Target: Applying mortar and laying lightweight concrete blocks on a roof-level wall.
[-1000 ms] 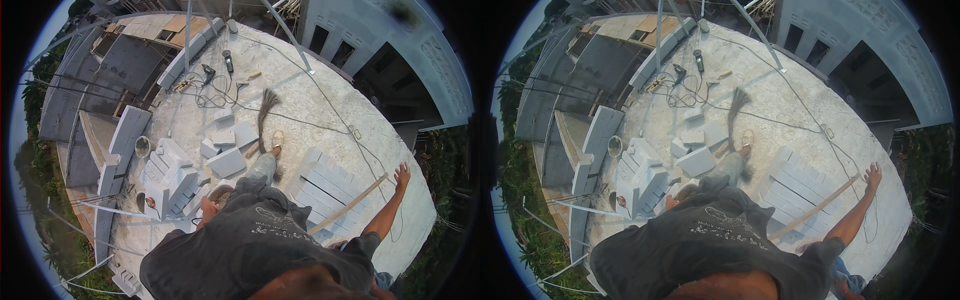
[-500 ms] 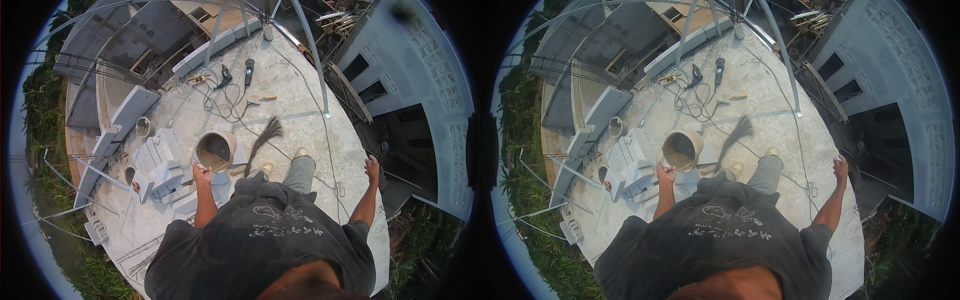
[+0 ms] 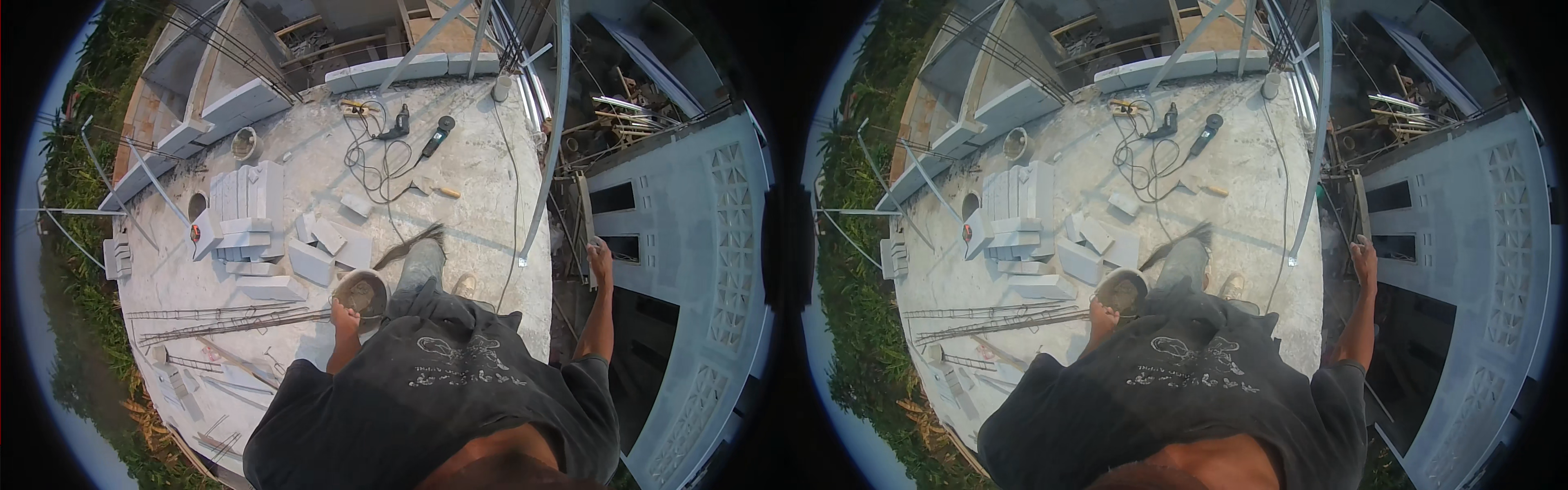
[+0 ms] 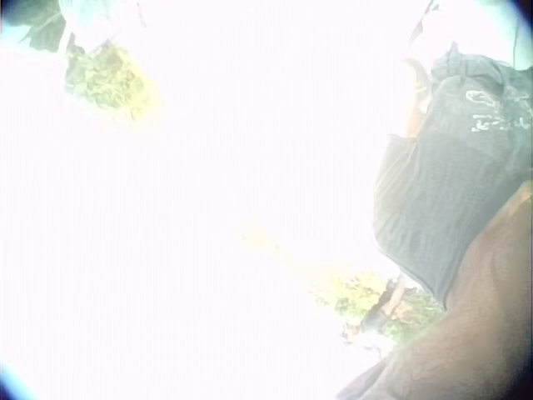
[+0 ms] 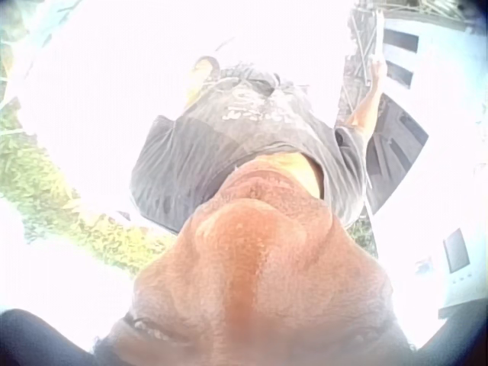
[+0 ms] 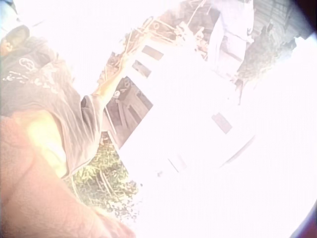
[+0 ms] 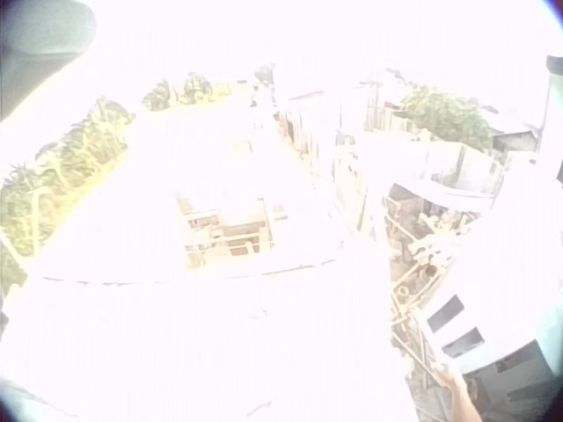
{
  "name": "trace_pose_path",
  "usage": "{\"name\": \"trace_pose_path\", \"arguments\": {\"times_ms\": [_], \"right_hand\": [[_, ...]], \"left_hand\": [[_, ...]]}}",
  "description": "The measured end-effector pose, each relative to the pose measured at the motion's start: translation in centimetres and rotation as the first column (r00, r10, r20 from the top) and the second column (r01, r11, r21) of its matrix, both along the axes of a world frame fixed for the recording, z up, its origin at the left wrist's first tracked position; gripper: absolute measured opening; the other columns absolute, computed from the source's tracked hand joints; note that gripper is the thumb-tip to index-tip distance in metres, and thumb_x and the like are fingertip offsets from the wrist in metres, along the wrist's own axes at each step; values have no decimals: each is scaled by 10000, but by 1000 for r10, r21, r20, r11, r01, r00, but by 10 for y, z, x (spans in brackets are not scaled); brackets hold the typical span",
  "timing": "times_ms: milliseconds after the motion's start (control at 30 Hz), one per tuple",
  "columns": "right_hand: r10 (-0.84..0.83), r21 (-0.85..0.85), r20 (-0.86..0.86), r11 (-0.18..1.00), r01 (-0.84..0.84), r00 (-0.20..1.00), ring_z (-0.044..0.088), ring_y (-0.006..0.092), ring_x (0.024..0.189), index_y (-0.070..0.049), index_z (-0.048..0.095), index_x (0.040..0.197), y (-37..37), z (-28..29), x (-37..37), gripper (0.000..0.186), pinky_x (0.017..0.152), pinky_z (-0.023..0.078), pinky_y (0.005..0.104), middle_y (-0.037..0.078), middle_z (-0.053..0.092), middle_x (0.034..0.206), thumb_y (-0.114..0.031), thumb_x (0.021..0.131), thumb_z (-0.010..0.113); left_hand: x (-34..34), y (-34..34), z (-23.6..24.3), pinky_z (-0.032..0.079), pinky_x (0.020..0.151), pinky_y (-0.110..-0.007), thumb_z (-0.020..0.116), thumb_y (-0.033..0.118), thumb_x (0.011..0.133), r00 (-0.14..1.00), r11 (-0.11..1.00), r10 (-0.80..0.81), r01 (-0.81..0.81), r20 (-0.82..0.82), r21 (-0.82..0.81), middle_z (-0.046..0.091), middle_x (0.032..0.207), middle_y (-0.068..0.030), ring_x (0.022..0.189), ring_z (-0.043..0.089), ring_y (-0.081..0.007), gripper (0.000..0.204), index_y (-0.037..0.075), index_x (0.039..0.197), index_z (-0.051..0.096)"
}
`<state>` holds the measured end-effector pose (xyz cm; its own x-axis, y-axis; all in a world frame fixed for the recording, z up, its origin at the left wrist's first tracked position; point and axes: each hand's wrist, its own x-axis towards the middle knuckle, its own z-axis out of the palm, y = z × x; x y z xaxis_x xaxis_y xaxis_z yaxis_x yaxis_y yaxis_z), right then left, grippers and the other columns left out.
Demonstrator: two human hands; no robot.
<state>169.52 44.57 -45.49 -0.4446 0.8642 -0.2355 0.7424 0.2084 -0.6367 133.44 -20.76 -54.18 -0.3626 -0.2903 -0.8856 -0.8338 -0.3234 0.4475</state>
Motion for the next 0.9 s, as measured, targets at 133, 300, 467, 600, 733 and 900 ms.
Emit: {"name": "trace_pose_path", "arguments": {"times_ms": [133, 300, 467, 600, 733, 900], "right_hand": [[19, -219, 235, 975, 34, 972, 587, 152, 629, -8, 524, 1293, 3, -6, -74, 503, 535, 478, 288, 107, 643, 830, -272, 872, 602], [196, -287, 266, 951, -116, 944, 576, 157, 569, 1, 524, 1290, 63, -59, -169, 489, 470, 453, 310, 94, 615, 728, -220, 863, 612], [552, -49, 144, 833, -551, 822, 637, 212, 700, 2, 541, 1255, 62, -63, -405, 473, 686, 499, 344, 175, 686, 882, -263, 874, 634], [750, -22, -68, 658, -753, 658, 662, 259, 865, -21, 530, 1269, 0, -11, -572, 460, 770, 499, 365, 178, 692, 939, -253, 885, 631], [776, -62, -100, 619, -783, 622, 673, 309, 887, -50, 565, 1242, -9, -28, -665, 469, 786, 506, 390, 208, 689, 959, -298, 856, 658], [666, -80, 134, 745, -662, 734, 660, 257, 796, -18, 600, 1186, 37, -89, -696, 411, 717, 492, 379, 195, 673, 849, -238, 847, 673]], "left_hand": [[81, 9, 34, 429, 826, -451, 471, 416, 935, 972, 968, 217, -203, 89, -146, 398, 764, -12, 637, 396, -144, 353, 70, 1005, 457], [152, 31, 68, 442, 811, -448, 520, 402, 910, 917, 895, 395, -374, 44, -245, 414, 765, -17, 631, 408, -149, 346, 74, 1013, 476], [106, 9, 92, 455, 796, -444, 569, 388, 885, 880, 817, 473, -460, -52, -349, 429, 766, -22, 625, 419, -155, 347, 78, 1021, 495], [67, 13, 92, 462, 787, -443, 599, 380, 870, 842, 758, 528, -526, -111, -385, 438, 766, -25, 621, 426, -159, 350, 80, 1026, 507], [-31, 7, 76, 476, 838, -439, 583, 374, 894, 781, 744, 605, -624, -154, -240, 340, 635, -38, 548, 378, -168, 354, 54, 853, 436], [-179, 7, 82, 472, 816, -432, 578, 403, 903, 747, 718, 658, -661, -96, -218, 297, 602, -8, 498, 313, -140, 349, 111, 808, 412]]}}
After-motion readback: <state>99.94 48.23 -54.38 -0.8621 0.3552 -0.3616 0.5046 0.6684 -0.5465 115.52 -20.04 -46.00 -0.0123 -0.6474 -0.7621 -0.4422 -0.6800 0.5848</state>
